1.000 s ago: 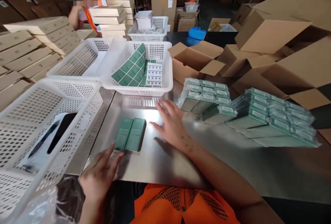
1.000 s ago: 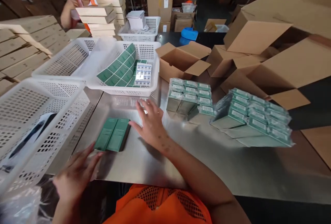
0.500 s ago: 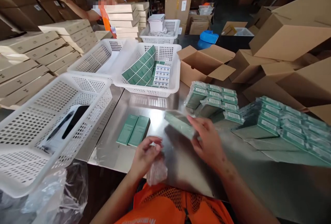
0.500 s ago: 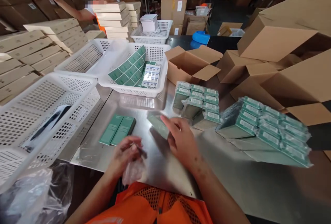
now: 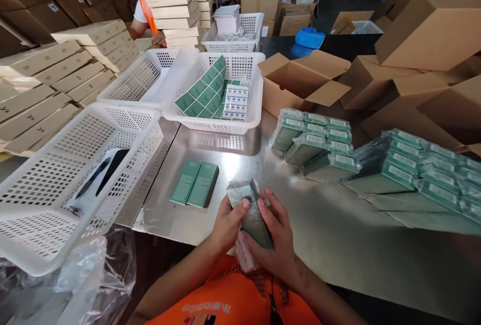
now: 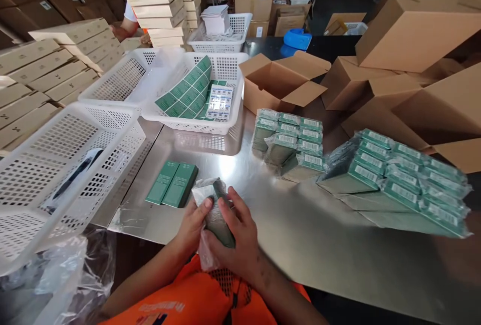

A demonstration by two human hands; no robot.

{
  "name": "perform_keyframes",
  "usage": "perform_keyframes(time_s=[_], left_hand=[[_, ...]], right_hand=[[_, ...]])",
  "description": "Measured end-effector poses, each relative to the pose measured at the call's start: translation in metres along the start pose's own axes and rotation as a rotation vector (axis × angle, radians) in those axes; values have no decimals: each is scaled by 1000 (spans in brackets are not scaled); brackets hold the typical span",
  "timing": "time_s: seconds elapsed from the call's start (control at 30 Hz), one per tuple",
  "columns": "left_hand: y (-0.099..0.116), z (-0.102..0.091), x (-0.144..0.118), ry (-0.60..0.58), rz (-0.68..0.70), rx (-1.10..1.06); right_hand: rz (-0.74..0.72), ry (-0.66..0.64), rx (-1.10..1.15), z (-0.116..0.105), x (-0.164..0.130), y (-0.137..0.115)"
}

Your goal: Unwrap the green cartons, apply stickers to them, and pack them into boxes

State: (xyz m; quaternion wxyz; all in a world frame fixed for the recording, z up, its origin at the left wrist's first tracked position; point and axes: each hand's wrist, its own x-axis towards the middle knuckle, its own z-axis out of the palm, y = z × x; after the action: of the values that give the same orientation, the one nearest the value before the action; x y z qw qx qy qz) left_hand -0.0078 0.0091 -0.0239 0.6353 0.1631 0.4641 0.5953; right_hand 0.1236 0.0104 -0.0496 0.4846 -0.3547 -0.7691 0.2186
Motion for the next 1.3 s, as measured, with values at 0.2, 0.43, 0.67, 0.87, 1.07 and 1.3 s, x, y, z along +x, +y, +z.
perform_keyframes(time_s=[0.2,0.43,0.67,0.87,1.07,1.3], left_hand=[[-7,-3,-10,-105,-47,50],[-4,2,-8,-326,-115,-63],[5,-24,-1,-297,-22,435],[15,-50,-8,-365,-78,527],[20,-73,-32,-361,-136,574],[17,-91,-55,-328,316,705]], right_hand=[[33,158,57,-4,9,-5],[162,264,187,5,4,-4],[518,-134,177,-16,14,-3],[826,-338,591,-14,50,-3],[948,-66,742,17,83,27],[905,-363,418,64,73,54]])
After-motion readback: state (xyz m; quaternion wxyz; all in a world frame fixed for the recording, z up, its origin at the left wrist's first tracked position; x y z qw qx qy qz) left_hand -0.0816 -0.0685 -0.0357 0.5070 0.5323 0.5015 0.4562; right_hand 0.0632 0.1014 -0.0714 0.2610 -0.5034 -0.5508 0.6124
